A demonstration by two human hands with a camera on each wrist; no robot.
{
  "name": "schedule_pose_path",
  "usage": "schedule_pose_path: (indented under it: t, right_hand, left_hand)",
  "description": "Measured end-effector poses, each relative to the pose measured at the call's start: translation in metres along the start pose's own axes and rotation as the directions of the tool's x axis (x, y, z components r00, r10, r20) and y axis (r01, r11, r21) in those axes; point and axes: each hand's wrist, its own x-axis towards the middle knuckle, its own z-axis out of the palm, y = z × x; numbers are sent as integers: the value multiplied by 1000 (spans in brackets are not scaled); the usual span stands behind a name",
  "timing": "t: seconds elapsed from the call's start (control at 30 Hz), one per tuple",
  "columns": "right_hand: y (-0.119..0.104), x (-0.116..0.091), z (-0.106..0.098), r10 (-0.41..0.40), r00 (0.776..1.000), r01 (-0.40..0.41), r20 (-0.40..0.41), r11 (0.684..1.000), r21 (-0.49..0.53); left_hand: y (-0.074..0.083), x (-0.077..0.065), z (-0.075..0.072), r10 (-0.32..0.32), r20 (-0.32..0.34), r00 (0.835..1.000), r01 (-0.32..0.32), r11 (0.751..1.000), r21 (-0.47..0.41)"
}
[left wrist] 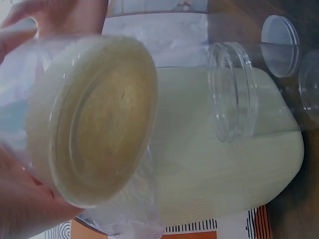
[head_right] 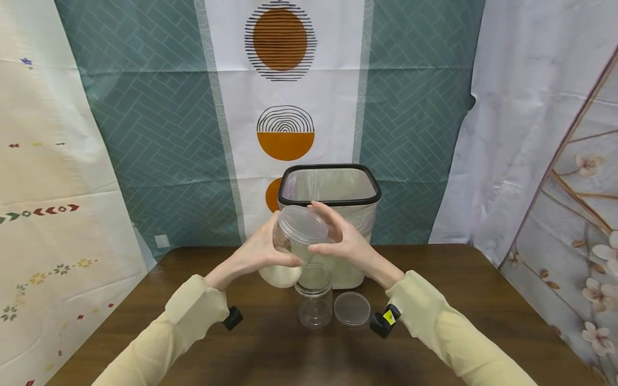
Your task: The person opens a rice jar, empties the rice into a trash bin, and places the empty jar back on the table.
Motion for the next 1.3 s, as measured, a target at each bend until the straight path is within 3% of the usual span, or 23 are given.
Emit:
schedule_pose_path:
  t: [0.13, 0.3, 0.7, 0.93, 1.3]
  right_hand:
    - [1, -4, 1, 21, 995, -23, -99, 1000, -19]
    - [2, -8, 2, 28, 988, -28, -151, 1000, 1]
    - [1, -7, 10, 106, 964, -110, -243, 994, -5]
    - [0, -3, 10, 92, 974, -85, -206, 995, 41]
    - [-3, 8, 11, 9, 997, 3, -74, 987, 161]
  left_hand:
    - [-1, -1, 1, -11, -53, 999, 12, 1000, 4]
    - [1, -2, 2, -37, -98, 994, 42, 998, 53]
    - [3, -2, 8, -67, -115, 991, 81, 990, 118]
    - [5, 0, 8, -75, -93, 993, 83, 993, 83]
    - [15, 0, 7, -84, -39, 996, 86, 995, 47]
